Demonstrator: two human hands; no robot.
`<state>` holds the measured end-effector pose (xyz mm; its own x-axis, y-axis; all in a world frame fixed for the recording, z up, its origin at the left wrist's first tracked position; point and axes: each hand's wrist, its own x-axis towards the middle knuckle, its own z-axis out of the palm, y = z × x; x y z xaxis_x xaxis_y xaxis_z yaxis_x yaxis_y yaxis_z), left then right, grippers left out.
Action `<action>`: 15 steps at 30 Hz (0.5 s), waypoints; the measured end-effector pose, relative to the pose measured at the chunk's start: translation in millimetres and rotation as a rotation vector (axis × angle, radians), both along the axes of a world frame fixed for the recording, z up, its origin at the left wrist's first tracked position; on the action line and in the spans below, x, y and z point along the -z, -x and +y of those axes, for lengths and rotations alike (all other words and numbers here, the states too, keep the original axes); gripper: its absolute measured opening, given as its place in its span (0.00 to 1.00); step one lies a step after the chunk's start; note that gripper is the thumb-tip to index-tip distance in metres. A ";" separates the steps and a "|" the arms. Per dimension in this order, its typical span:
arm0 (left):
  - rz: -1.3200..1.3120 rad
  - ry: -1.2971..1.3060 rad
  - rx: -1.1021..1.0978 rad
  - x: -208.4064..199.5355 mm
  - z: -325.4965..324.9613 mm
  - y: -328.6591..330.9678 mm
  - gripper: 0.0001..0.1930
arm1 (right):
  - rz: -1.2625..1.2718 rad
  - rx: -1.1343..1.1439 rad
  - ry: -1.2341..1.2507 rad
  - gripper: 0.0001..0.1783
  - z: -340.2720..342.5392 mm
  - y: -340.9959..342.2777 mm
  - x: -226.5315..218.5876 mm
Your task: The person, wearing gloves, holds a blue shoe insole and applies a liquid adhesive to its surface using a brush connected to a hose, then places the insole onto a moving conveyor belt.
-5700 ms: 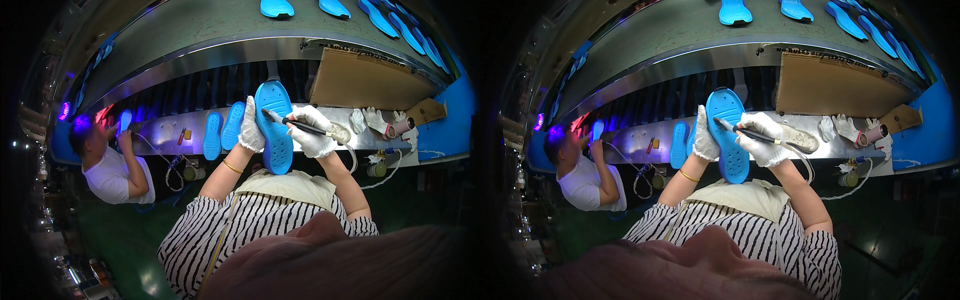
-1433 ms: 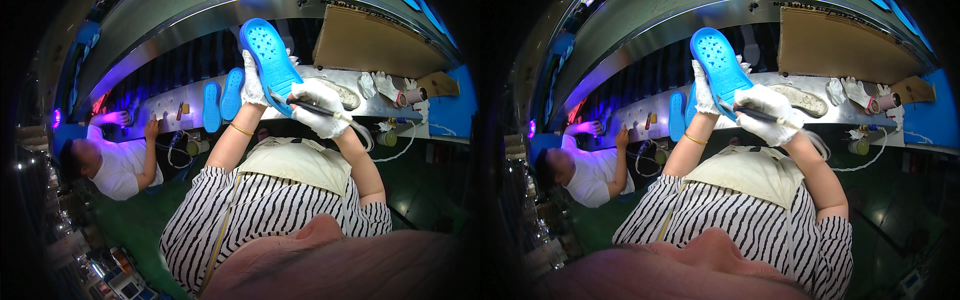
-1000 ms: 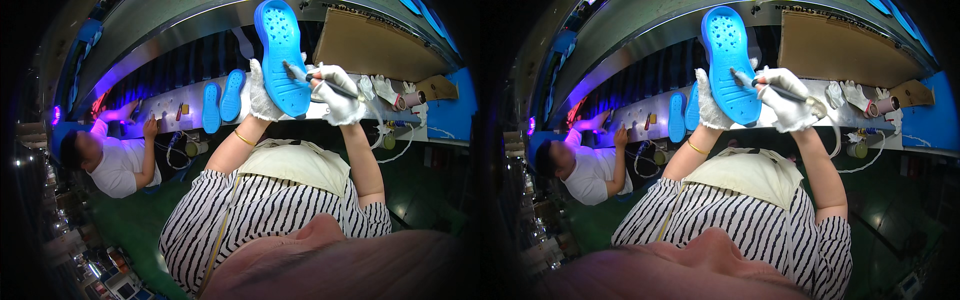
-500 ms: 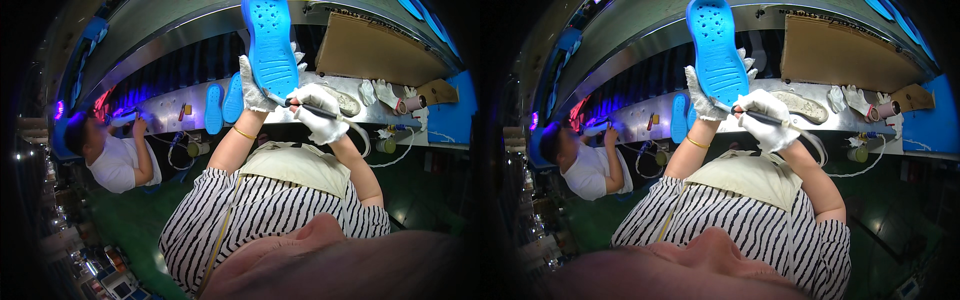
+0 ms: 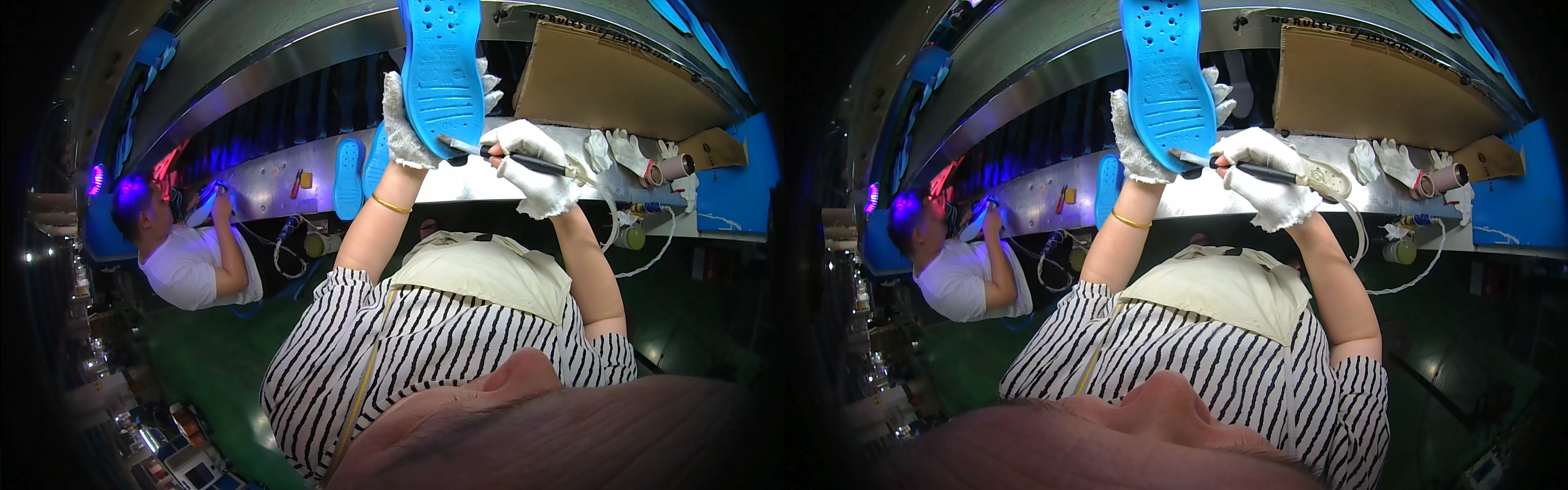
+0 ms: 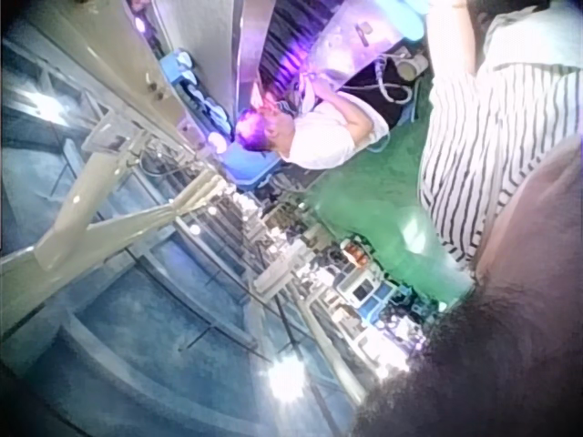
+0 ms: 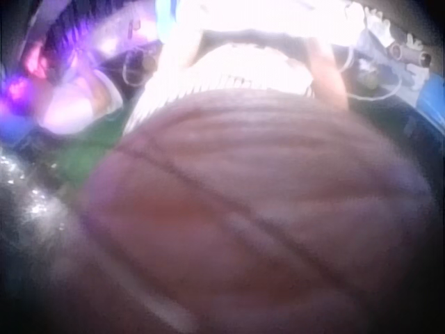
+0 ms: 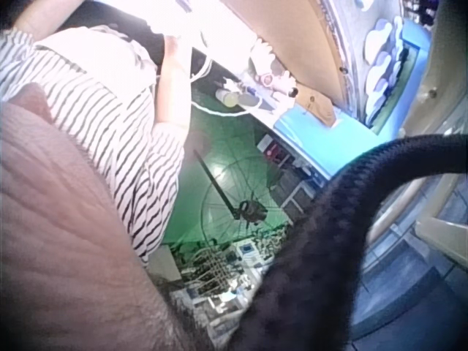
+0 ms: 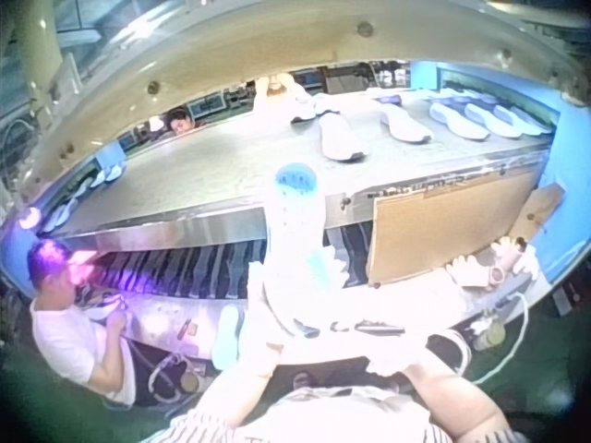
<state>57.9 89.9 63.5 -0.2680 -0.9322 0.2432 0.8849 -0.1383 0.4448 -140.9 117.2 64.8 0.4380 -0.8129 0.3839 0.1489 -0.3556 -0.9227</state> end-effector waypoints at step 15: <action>-0.152 -0.075 0.248 -8.5 -16.1 -12.4 0.43 | 0.046 -0.042 0.249 0.13 -4.2 2.1 -15.1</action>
